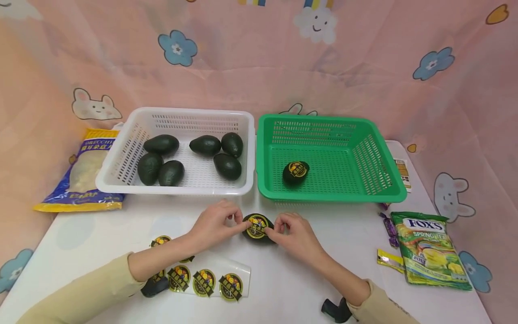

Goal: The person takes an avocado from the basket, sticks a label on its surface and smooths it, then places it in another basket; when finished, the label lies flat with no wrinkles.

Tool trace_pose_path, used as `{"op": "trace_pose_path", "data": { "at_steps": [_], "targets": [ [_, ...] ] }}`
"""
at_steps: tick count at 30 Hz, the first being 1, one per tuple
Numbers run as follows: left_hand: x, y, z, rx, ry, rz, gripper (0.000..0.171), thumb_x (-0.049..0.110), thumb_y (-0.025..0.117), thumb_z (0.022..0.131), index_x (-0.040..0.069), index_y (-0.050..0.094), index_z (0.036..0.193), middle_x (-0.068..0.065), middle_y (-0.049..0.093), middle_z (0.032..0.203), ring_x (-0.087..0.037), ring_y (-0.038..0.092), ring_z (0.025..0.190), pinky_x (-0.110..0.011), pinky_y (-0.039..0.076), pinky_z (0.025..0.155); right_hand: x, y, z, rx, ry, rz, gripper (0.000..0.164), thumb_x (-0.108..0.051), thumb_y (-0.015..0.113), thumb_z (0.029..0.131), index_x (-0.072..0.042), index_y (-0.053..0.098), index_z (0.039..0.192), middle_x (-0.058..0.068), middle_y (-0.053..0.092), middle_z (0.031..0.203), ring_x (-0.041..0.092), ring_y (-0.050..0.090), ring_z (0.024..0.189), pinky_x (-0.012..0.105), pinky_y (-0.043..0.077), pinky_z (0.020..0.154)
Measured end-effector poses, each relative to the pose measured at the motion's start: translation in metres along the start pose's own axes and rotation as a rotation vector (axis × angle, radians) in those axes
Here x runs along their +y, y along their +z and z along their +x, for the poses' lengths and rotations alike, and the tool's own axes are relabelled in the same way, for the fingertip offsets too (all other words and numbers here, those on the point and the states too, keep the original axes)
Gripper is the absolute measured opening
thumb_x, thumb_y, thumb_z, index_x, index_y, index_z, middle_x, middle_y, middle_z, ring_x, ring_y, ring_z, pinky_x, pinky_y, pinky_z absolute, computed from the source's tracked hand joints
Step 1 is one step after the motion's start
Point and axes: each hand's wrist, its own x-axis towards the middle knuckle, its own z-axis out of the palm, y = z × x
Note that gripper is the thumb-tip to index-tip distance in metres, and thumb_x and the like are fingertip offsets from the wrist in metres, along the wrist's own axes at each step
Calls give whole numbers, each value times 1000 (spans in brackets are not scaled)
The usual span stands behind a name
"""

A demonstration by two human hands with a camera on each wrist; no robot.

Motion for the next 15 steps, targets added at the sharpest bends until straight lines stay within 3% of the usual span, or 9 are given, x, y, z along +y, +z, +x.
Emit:
{"op": "trace_pose_path", "data": {
  "at_steps": [3, 6, 9, 11, 13, 15],
  "targets": [
    [-2, 1, 2, 16, 165, 44, 12, 29, 77, 85, 20, 71, 91, 6, 60, 87, -10, 53, 82, -22, 44, 65, 2, 0, 1, 31, -77, 6, 27, -23, 81, 81, -19, 55, 75, -1, 52, 70, 21, 50, 71, 26, 41, 65],
    [-4, 1, 4, -5, 266, 86, 27, 35, 76, 85, 22, 74, 109, 3, 58, 98, -11, 52, 87, -22, 43, 64, 5, 0, 3, 44, -193, 13, 19, -16, 82, 80, -21, 65, 86, 4, 53, 73, 24, 48, 67, 23, 37, 59],
    [-6, 3, 5, -44, 255, 110, 36, 43, 76, 83, 26, 74, 114, 3, 56, 101, -11, 50, 88, -21, 41, 63, 7, 0, 4, 36, -273, 19, 21, -13, 81, 80, -21, 70, 97, 5, 54, 75, 24, 46, 65, 22, 36, 57],
    [-7, 4, 5, -71, 221, 101, 40, 45, 77, 81, 26, 73, 116, 3, 57, 101, -12, 50, 90, -22, 42, 66, 8, 0, 5, 24, -275, 25, 21, -14, 81, 81, -20, 71, 98, 3, 55, 75, 24, 46, 65, 22, 37, 58],
    [-7, 5, 5, -91, 188, 79, 41, 45, 78, 80, 26, 72, 116, 3, 57, 102, -13, 51, 92, -23, 44, 68, 8, -1, 6, 2, -241, 33, 19, -16, 80, 82, -20, 71, 98, 2, 55, 76, 25, 47, 66, 23, 37, 58],
    [-6, 6, 5, -115, 170, 40, 43, 44, 79, 79, 24, 71, 117, 2, 58, 107, -14, 52, 99, -26, 46, 75, 8, -4, 6, -29, -154, 67, 18, -20, 79, 83, -20, 70, 99, 0, 57, 79, 23, 49, 68, 23, 39, 59]
  ]
}}
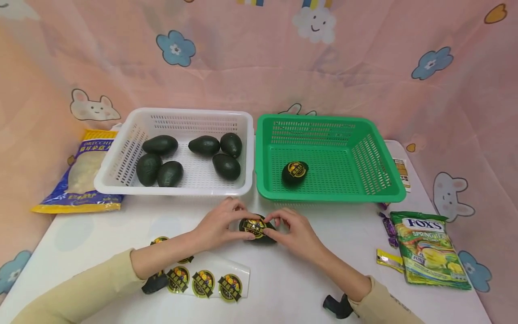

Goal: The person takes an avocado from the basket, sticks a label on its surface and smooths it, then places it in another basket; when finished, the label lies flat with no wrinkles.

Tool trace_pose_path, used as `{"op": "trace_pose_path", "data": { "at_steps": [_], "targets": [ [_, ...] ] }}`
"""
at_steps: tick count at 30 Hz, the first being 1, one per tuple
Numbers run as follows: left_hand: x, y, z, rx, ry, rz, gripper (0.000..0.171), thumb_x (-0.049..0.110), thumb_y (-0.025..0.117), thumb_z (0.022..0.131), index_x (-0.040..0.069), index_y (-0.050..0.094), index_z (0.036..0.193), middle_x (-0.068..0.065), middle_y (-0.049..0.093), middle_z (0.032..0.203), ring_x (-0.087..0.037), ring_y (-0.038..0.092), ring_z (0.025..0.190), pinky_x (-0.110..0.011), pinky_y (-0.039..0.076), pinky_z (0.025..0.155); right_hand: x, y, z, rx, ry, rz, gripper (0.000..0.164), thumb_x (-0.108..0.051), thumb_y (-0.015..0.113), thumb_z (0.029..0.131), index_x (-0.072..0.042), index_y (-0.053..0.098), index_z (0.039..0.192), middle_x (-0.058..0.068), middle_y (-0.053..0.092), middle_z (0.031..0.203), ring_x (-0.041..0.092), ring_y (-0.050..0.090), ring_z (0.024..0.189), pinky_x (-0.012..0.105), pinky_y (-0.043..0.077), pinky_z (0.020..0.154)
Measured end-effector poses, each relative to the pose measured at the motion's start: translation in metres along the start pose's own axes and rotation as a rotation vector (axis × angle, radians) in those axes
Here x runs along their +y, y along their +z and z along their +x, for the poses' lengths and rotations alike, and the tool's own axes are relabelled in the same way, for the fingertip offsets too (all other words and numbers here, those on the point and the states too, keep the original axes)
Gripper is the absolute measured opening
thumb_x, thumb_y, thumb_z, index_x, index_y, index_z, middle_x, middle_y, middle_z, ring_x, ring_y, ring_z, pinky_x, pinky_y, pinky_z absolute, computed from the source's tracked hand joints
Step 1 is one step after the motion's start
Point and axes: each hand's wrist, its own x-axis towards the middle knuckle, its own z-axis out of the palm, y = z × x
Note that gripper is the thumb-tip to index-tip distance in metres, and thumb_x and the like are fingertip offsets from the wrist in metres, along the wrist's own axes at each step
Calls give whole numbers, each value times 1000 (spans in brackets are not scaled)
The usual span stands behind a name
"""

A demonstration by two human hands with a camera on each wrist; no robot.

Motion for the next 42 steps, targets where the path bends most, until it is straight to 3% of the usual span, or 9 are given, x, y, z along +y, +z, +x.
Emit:
{"op": "trace_pose_path", "data": {
  "at_steps": [3, 8, 13, 17, 20, 24, 29, 35, 42],
  "targets": [
    [1, 0, 3, -57, -6, -57, 53, 44, 81, 78, 21, 66, 122, -3, 56, 124, -18, 51, 114, -33, 48, 90, -2, -8, 1, -26, 174, 125, 22, -24, 75, 87, -14, 70, 106, 1, 62, 87, 19, 56, 75, 24, 46, 64],
    [2, 0, 13, -231, 16, -51, 71, 43, 82, 77, 19, 54, 137, -3, 50, 140, -18, 48, 126, -36, 43, 102, -3, -24, 7, 48, 454, 533, 38, -25, 68, 93, 2, 62, 119, 9, 69, 107, 17, 64, 95, 27, 52, 81],
    [7, -4, 21, -283, 99, -22, 64, 35, 84, 77, 18, 58, 133, -1, 56, 130, -15, 53, 118, -28, 44, 99, -5, -33, 14, 105, 558, 835, 19, -23, 64, 96, -7, 71, 101, 0, 73, 97, 9, 66, 93, 21, 51, 81],
    [22, -23, 35, -217, 185, -126, 65, 35, 86, 73, 16, 60, 129, 0, 59, 124, -12, 54, 114, -24, 44, 96, -6, -34, 15, 110, 581, 877, 14, -22, 62, 98, -13, 73, 92, -2, 72, 92, 8, 66, 89, 20, 51, 79],
    [34, -47, 62, -147, 188, -180, 64, 35, 88, 72, 15, 61, 127, 1, 60, 121, -10, 54, 111, -24, 44, 95, -6, -35, 14, 137, 586, 899, 14, -13, 58, 98, -11, 70, 90, -1, 69, 90, 8, 63, 85, 19, 51, 77],
    [36, -64, 106, -139, 85, -121, 60, 36, 85, 75, 17, 61, 127, 2, 57, 121, -9, 54, 108, -21, 44, 89, -2, -34, 13, 125, 563, 894, 17, -10, 57, 99, -13, 71, 89, -4, 69, 87, 7, 62, 84, 20, 50, 75],
    [27, -52, 134, -206, -52, -32, 68, 43, 80, 79, 17, 54, 136, -1, 53, 129, -13, 53, 113, -24, 45, 91, 0, -28, 15, 83, 559, 858, 17, -21, 63, 97, -14, 74, 86, -6, 71, 85, 10, 64, 89, 22, 49, 77],
    [26, -53, 128, -176, -99, -28, 71, 52, 76, 80, 22, 51, 140, 3, 47, 139, -13, 45, 125, -29, 47, 92, -2, -28, 15, 75, 585, 837, 17, -25, 64, 96, -16, 73, 84, -5, 70, 87, 14, 61, 95, 26, 48, 85],
    [21, -56, 74, -160, -70, -430, 25, 25, 73, 89, 12, 70, 110, 4, 69, 104, -6, 61, 92, -24, 53, 81, -8, -29, 11, 30, 605, 801, 19, -26, 64, 96, -8, 69, 101, -3, 68, 94, 15, 60, 97, 25, 49, 83]
  ]
}}
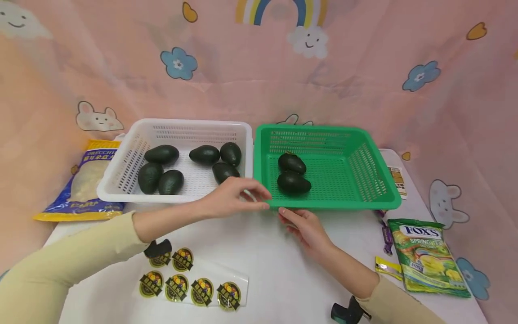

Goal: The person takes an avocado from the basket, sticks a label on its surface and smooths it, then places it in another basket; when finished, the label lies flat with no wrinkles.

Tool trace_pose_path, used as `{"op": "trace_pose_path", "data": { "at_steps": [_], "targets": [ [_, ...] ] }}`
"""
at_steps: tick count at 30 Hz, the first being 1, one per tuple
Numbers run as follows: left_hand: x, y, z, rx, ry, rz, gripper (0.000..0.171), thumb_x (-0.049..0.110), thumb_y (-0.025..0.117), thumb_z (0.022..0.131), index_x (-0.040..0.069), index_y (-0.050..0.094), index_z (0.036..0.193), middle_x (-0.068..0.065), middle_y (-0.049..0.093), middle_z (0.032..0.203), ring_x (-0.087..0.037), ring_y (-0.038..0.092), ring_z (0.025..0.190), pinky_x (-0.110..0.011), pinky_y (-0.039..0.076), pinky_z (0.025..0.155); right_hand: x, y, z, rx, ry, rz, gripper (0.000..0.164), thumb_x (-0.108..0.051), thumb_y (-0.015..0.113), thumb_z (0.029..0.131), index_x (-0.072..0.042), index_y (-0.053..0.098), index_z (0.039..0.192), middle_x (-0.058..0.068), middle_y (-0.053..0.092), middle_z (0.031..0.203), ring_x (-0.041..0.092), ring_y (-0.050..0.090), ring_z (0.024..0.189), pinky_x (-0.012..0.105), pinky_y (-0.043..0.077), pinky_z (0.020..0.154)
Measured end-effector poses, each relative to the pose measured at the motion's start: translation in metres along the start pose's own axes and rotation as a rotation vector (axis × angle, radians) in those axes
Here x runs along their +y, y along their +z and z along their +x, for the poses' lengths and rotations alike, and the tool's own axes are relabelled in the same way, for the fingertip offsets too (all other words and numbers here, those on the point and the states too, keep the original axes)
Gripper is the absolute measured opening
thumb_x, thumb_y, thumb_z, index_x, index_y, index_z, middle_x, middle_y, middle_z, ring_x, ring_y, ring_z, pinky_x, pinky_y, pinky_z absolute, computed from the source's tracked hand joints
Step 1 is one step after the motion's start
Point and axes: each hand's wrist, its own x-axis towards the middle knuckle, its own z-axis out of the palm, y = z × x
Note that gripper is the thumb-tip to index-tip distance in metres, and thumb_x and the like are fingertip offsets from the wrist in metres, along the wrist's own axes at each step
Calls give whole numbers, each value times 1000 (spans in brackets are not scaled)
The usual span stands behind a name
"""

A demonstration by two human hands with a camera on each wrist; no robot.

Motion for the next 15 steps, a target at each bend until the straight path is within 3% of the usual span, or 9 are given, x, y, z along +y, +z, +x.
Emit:
{"op": "trace_pose_path", "data": {
  "at_steps": [4, 7, 11, 15],
  "targets": [
    [-16, 8, -47, -82, -99, -194, 21, 22, 67, 94, 10, 71, 110, 1, 71, 102, -8, 64, 90, -28, 54, 81, -6, 11, -5, -134, -2, -106, 28, -25, 65, 95, -4, 65, 113, 2, 65, 101, 17, 58, 96, 28, 50, 84],
    [-33, 12, -76, -78, -242, -322, 25, 23, 62, 97, 7, 69, 115, -8, 71, 107, -15, 65, 94, -31, 54, 82, -17, 24, -6, -232, -51, -201, 25, -24, 66, 94, -4, 65, 109, 6, 64, 100, 20, 57, 93, 32, 50, 84],
    [-53, 9, -100, 84, -442, -510, 40, 30, 58, 100, 1, 61, 127, -14, 67, 112, -28, 63, 103, -35, 53, 87, -48, 46, 0, -325, -171, -326, 25, -21, 68, 93, -1, 64, 108, 8, 64, 96, 23, 56, 88, 33, 50, 79],
    [-62, -1, -109, 302, -546, -686, 52, 40, 56, 99, -5, 59, 125, -14, 65, 115, -29, 60, 108, -34, 52, 91, -90, 71, 16, -402, -297, -432, 25, -20, 67, 94, -1, 65, 110, 9, 66, 101, 30, 57, 89, 35, 50, 76]
  ]
}}
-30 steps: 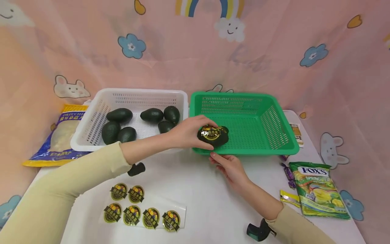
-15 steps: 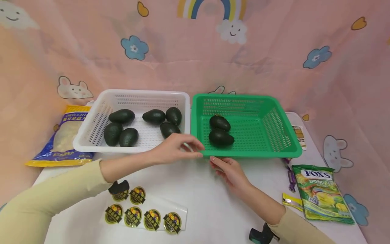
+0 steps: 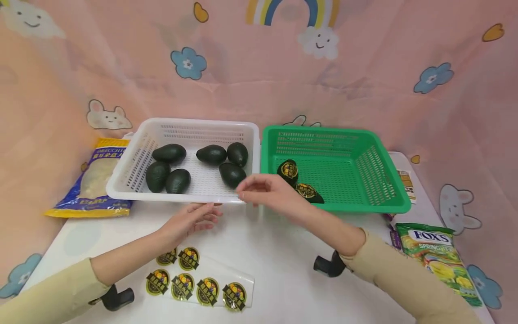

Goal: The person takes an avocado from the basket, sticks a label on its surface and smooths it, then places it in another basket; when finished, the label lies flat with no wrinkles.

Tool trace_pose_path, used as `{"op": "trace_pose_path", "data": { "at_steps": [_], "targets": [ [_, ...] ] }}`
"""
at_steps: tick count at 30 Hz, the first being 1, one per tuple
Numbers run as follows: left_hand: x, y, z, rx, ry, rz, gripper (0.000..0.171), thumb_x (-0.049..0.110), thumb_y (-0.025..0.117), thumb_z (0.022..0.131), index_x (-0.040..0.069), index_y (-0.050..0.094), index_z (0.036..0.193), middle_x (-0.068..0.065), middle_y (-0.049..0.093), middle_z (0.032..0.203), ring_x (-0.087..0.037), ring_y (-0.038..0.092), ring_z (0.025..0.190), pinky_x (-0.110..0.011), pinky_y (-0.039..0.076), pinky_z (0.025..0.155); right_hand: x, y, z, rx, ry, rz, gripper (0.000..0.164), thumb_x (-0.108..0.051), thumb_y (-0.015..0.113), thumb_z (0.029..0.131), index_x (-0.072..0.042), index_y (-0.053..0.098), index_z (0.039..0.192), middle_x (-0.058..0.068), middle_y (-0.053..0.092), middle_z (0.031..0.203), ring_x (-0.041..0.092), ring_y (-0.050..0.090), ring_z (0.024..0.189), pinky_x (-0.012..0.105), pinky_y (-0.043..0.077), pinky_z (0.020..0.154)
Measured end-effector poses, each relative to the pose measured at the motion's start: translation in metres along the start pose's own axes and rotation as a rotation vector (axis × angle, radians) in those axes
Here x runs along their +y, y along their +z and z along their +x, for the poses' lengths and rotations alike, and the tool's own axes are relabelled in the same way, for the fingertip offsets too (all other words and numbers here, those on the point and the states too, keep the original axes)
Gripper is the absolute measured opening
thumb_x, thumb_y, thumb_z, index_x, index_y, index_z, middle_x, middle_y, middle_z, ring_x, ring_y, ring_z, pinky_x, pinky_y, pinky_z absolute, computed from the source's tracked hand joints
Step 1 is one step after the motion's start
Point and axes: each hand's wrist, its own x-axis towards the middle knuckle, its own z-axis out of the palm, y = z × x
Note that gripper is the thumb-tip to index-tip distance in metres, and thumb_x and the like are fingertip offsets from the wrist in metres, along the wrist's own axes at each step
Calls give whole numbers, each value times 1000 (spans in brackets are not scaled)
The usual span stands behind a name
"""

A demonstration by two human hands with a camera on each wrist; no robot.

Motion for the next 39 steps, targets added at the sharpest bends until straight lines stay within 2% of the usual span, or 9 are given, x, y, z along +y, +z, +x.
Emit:
{"op": "trace_pose_path", "data": {
  "at_steps": [4, 9, 14, 18, 23, 26, 32, 36, 39],
  "targets": [
    [3, -7, 0, 71, -13, -116, 49, 42, 55, 99, -3, 65, 114, -10, 67, 111, -22, 62, 103, -32, 52, 90, -34, -2, 49, -112, -95, -114, 21, -21, 65, 95, -7, 67, 109, 8, 66, 107, 31, 57, 94, 37, 51, 80],
    [1, -9, 0, 90, -18, -117, 44, 39, 56, 99, -1, 68, 111, -9, 68, 107, -16, 63, 97, -35, 51, 91, -61, 0, 122, -291, -142, -225, 22, -19, 63, 96, -7, 66, 113, 8, 65, 110, 25, 58, 95, 38, 51, 86],
    [-4, -10, 2, 93, -6, -84, 46, 41, 56, 99, -2, 68, 111, -14, 68, 108, -16, 63, 95, -36, 51, 90, -61, 5, 188, -408, -84, -309, 24, -17, 62, 96, -8, 65, 117, 8, 63, 116, 20, 60, 101, 34, 51, 90],
    [-4, -11, 2, 97, -15, -80, 44, 42, 56, 98, 0, 69, 108, -15, 68, 109, -17, 64, 96, -34, 52, 86, -47, 21, 222, -496, -9, -405, 26, -17, 62, 96, -9, 64, 121, 11, 61, 122, 18, 59, 107, 37, 49, 93],
    [-3, -12, 1, 96, -18, -70, 45, 43, 57, 98, 0, 69, 106, -12, 69, 106, -21, 63, 97, -33, 52, 85, -30, 52, 245, -575, 76, -568, 34, -21, 65, 95, -6, 62, 125, 8, 58, 128, 16, 55, 111, 36, 51, 91],
    [-2, -12, 1, 82, -17, -64, 44, 42, 57, 98, 0, 69, 107, -10, 69, 105, -22, 62, 98, -33, 52, 86, -26, 63, 248, -584, 144, -649, 38, -26, 68, 93, -11, 60, 126, 2, 56, 129, 15, 55, 113, 32, 53, 86],
    [-2, -13, 2, 71, -9, -61, 44, 42, 55, 99, 1, 69, 106, -10, 69, 105, -17, 62, 94, -33, 52, 85, -23, 68, 248, -654, 176, -638, 46, -30, 73, 89, -19, 57, 131, -1, 47, 137, 16, 48, 123, 35, 53, 87],
    [-2, -14, 1, 65, -9, -65, 41, 40, 55, 100, 2, 69, 104, -6, 70, 101, -16, 62, 93, -33, 51, 85, -15, 70, 248, -757, 172, -614, 44, -31, 74, 88, -19, 61, 128, -7, 49, 134, 14, 46, 123, 37, 52, 89],
    [-1, -14, 1, 60, -6, -57, 40, 39, 54, 100, 2, 69, 104, -6, 69, 101, -15, 61, 92, -33, 51, 86, -8, 72, 248, -846, 157, -624, 47, -29, 75, 87, -17, 60, 130, -7, 49, 135, 14, 44, 126, 34, 50, 91]
  ]
}}
